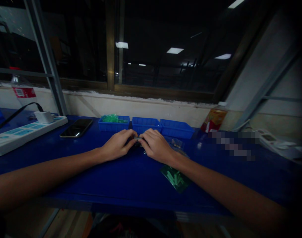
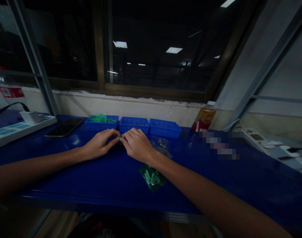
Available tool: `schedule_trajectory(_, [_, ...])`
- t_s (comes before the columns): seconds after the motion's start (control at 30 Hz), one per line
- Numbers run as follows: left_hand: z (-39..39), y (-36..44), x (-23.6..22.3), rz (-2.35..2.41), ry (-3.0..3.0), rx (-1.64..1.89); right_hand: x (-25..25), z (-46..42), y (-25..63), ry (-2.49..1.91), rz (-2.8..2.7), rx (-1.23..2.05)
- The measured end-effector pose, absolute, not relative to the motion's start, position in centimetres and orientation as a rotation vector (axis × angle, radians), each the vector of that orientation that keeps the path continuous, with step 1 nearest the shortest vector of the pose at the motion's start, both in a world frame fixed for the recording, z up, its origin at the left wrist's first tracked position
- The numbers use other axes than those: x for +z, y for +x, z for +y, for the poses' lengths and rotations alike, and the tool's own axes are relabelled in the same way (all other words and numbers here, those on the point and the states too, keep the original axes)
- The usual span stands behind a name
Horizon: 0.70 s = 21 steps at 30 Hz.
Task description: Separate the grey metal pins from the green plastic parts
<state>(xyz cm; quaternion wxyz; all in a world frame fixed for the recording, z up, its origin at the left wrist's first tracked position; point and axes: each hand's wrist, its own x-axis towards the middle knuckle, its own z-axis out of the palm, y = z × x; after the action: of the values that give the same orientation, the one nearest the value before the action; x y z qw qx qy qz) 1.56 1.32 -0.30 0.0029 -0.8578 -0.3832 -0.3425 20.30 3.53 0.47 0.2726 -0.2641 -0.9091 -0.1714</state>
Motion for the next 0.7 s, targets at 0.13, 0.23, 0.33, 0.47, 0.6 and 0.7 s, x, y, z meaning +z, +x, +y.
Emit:
schedule_trajectory(0.13, [1.13, 1.65, -0.14, -1.187, -2.698, -1.079, 0.56, 3.44, 20.32, -0.714, -2.458, -0.458])
schedule_trajectory(0.23, [1.16, 1.68, -0.19, -1.2, -2.697, -1.074, 0.54, 3.43, 20.34, -0.71, -2.455, -0.457])
schedule_trajectory(0.33, [1.21, 1.72, -0.22, -1.201, -2.696, -1.07, 0.47, 3.48, 20.33, -0.716, -2.458, -0.464])
schedule_trajectory(0.47, [1.14, 1.72, -0.17, -1.22, -2.701, -1.057, 0.43, 3.52, 20.32, -0.721, -2.455, -0.464])
schedule_trajectory(0.6, [1.16, 1.58, -0.21, -1.23, -2.697, -1.091, 0.48, 3.49, 20.31, -0.712, -2.436, -0.447])
schedule_trajectory(0.7, [1.26, 1.51, -0.28, -1.211, -2.697, -1.081, 0.49, 3.51, 20.28, -0.72, -2.426, -0.448])
